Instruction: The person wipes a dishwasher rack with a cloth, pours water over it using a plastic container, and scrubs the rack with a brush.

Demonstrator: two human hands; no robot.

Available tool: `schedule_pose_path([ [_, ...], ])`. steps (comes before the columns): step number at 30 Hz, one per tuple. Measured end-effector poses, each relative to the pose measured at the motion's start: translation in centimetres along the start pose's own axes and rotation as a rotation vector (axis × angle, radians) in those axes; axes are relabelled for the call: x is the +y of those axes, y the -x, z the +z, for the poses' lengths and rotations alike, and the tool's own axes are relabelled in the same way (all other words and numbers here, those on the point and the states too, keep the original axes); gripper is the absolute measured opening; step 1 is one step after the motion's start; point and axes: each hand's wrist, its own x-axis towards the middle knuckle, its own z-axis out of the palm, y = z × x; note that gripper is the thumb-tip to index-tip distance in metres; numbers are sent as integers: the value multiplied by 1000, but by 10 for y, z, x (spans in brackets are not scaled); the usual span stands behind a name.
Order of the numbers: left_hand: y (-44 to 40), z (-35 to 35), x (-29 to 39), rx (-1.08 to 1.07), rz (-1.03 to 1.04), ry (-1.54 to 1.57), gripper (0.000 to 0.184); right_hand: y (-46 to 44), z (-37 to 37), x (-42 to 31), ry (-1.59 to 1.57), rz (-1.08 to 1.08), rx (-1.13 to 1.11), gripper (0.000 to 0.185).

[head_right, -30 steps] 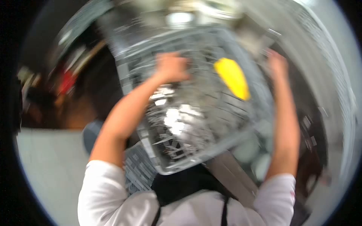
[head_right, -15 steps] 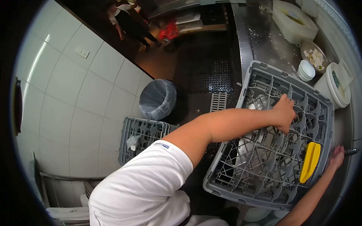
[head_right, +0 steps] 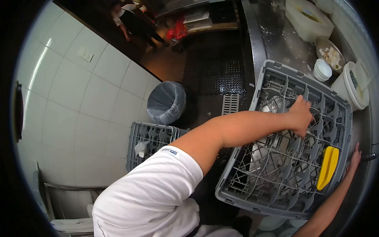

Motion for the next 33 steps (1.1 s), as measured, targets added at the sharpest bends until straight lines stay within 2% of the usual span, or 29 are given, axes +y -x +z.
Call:
schedule_pose_path([
  [3, 2, -6, 1, -34, -2, 5, 62, -22, 7, 38, 162, -156, 39, 103],
  [8, 3, -7, 0, -14, 0, 28, 63, -41, 10, 68, 350, -226, 16, 91],
  [12, 6, -13, 0, -24, 12, 58, 64, -92, 2, 123, 624, -383, -133, 83],
  [15, 5, -10, -3, -17, 10, 32, 64, 20, -6, 36, -224, -160, -235, 80],
  [16, 2, -5, -2, -14, 7, 10, 64, 37, 0, 30, -253, -148, -250, 78],
  [20, 3, -6, -1, 3, 5, -36, 62, 54, 15, 24, -87, -245, -265, 72],
  [22, 8, -13, -4, -35, 8, -57, 55, 51, 23, 23, -4, -308, -258, 69],
  [25, 15, -20, -7, -6, 10, -126, 51, 51, 22, 27, 235, -455, -232, 66],
  [27, 21, -23, -7, 30, 42, -106, 53, 156, 10, -56, 647, -440, -106, 57],
  [28, 15, -25, -5, -23, 36, -130, 52, 154, 8, -43, 609, -686, 10, 54],
  [29, 12, -18, -7, 32, 39, -73, 53, 179, 7, -69, 391, -503, 80, 52],
  [30, 12, -24, -3, 8, 28, -19, 62, 198, 1, -85, 246, -451, 156, 49],
  [31, 9, -25, -1, -3, -2, -22, 59, 201, -6, -91, 169, -498, 151, 41],
  [33, -2, -22, 0, 9, 4, -35, 56, 192, -8, -91, 214, -960, 232, 34],
])
